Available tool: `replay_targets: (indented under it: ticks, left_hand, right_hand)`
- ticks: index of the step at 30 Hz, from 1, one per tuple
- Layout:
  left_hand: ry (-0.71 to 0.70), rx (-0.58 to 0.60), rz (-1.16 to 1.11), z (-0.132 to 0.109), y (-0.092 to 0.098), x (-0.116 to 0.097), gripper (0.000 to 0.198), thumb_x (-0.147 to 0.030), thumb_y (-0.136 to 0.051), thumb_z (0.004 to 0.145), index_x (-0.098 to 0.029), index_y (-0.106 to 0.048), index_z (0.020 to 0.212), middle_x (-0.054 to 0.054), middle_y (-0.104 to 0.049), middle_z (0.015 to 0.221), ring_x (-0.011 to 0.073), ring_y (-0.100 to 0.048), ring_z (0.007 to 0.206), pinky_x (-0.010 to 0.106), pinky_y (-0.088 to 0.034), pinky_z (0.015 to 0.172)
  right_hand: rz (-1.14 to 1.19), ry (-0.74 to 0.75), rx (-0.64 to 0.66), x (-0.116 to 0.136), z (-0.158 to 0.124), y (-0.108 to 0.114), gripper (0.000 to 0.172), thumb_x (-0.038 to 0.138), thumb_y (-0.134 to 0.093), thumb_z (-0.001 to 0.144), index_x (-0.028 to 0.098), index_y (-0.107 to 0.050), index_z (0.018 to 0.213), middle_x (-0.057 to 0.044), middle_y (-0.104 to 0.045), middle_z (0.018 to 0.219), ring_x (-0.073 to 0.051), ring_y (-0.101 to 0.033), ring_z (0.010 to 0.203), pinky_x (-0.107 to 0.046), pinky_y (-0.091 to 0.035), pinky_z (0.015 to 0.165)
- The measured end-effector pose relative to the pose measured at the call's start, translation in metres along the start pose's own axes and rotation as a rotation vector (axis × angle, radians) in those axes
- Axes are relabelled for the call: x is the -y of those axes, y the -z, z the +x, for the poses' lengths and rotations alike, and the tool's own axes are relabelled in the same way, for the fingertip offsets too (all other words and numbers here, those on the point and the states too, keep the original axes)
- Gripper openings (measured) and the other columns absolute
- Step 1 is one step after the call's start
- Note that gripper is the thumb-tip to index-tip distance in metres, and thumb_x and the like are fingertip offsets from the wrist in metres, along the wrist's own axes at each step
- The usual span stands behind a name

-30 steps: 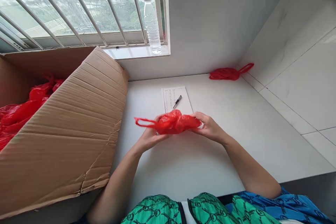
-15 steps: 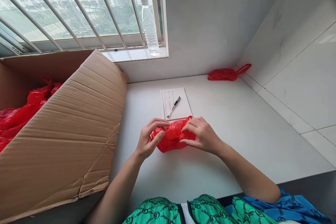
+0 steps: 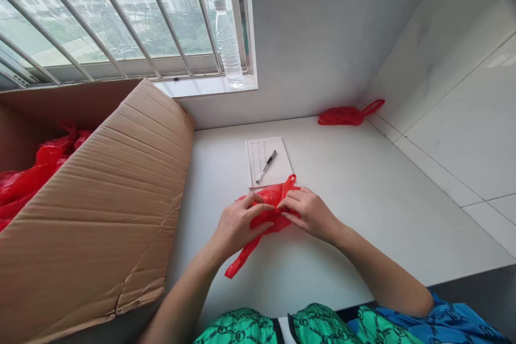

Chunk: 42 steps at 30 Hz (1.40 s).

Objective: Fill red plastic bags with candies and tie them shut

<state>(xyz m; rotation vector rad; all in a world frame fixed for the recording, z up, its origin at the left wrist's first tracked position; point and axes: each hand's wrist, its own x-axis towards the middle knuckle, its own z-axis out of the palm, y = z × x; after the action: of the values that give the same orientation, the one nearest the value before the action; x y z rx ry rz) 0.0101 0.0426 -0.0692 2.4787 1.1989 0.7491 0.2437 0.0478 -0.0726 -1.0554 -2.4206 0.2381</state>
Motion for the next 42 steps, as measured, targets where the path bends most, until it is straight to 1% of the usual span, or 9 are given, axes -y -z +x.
replay_targets:
  ticks: [8,15,22,26,28,32,36,39,42]
  left_hand:
    - [0.022,-0.188,0.008,0.0,-0.002,0.013,0.019,-0.033,-0.057,0.095,-0.026,-0.074,0.093,0.0,-0.065,0.078,0.0107,-0.058,0.067,0.021,-0.043,0.063]
    - [0.24,-0.455,-0.035,0.0,0.019,0.024,0.017,-0.028,-0.056,0.095,-0.022,-0.072,0.094,0.0,-0.064,0.074,0.0128,-0.055,0.07,0.024,-0.041,0.063]
    - [-0.052,-0.209,-0.156,0.001,0.013,-0.005,0.03,-0.029,-0.049,0.097,-0.023,-0.059,0.124,0.009,-0.061,0.122,0.021,-0.057,0.111,0.035,-0.045,0.093]
    - [-0.22,-0.127,0.016,0.004,0.004,-0.013,0.033,-0.038,-0.067,0.088,-0.027,-0.064,0.118,0.006,-0.068,0.108,0.0214,-0.06,0.097,0.036,-0.042,0.088]
    - [-0.161,-0.199,0.018,0.004,0.001,-0.01,0.014,-0.029,-0.062,0.092,-0.026,-0.07,0.104,0.003,-0.069,0.09,0.0178,-0.06,0.085,0.034,-0.041,0.083]
    - [0.215,-0.407,-0.381,0.002,0.001,0.003,0.02,-0.03,-0.054,0.095,-0.02,-0.069,0.086,0.002,-0.065,0.079,0.0161,-0.059,0.076,0.028,-0.043,0.071]
    - [0.408,-0.497,-0.726,0.0,0.008,0.005,0.027,-0.039,-0.05,0.097,-0.02,-0.067,0.104,0.005,-0.067,0.092,0.019,-0.063,0.085,0.028,-0.048,0.072]
    - [0.262,-0.472,-0.598,0.001,0.018,-0.011,0.046,-0.035,-0.06,0.091,-0.026,-0.051,0.136,0.009,-0.06,0.126,0.0243,-0.057,0.115,0.035,-0.047,0.093]
    - [0.028,-0.383,-0.257,0.003,0.029,-0.031,0.049,-0.026,-0.066,0.085,-0.029,-0.055,0.133,0.007,-0.063,0.117,0.0236,-0.057,0.109,0.044,-0.039,0.104]
  right_hand:
    - [0.107,0.0,-0.042,-0.004,-0.001,0.016,0.012,0.018,-0.055,0.095,0.022,-0.065,0.089,0.0,-0.065,0.081,-0.014,-0.055,0.07,-0.03,-0.038,0.071]
    - [0.296,-0.277,-0.013,-0.02,-0.015,0.06,0.009,0.019,-0.056,0.09,0.024,-0.061,0.084,-0.001,-0.063,0.086,-0.017,-0.059,0.081,-0.028,-0.043,0.067]
    - [0.326,-0.208,0.007,0.002,-0.004,0.033,0.026,0.026,-0.07,0.084,0.023,-0.061,0.108,-0.003,-0.069,0.105,-0.02,-0.062,0.093,-0.035,-0.047,0.084]
    - [0.323,-0.185,0.063,0.008,-0.002,0.02,0.016,0.011,-0.062,0.084,0.023,-0.064,0.095,-0.001,-0.07,0.092,-0.018,-0.061,0.083,-0.033,-0.046,0.077]
    - [0.456,-0.241,0.035,0.006,-0.004,0.022,0.008,0.016,-0.063,0.085,0.023,-0.062,0.09,0.0,-0.067,0.088,-0.017,-0.06,0.08,-0.03,-0.046,0.073]
    - [0.744,-0.406,-0.205,-0.003,-0.005,0.034,0.017,0.033,-0.069,0.085,0.022,-0.058,0.078,0.001,-0.06,0.079,-0.015,-0.056,0.075,-0.029,-0.046,0.071]
    - [0.943,-0.492,-0.427,-0.009,-0.005,0.037,0.02,0.036,-0.065,0.089,0.022,-0.056,0.077,0.003,-0.056,0.076,-0.013,-0.052,0.07,-0.027,-0.044,0.067]
    - [0.995,-0.494,-0.449,-0.001,-0.004,0.037,0.018,0.035,-0.066,0.088,0.023,-0.055,0.08,0.002,-0.056,0.079,-0.013,-0.052,0.071,-0.027,-0.044,0.067]
    - [1.015,-0.506,-0.429,0.007,-0.003,0.038,0.021,0.037,-0.069,0.085,0.023,-0.055,0.081,0.002,-0.056,0.079,-0.013,-0.052,0.071,-0.026,-0.044,0.067]
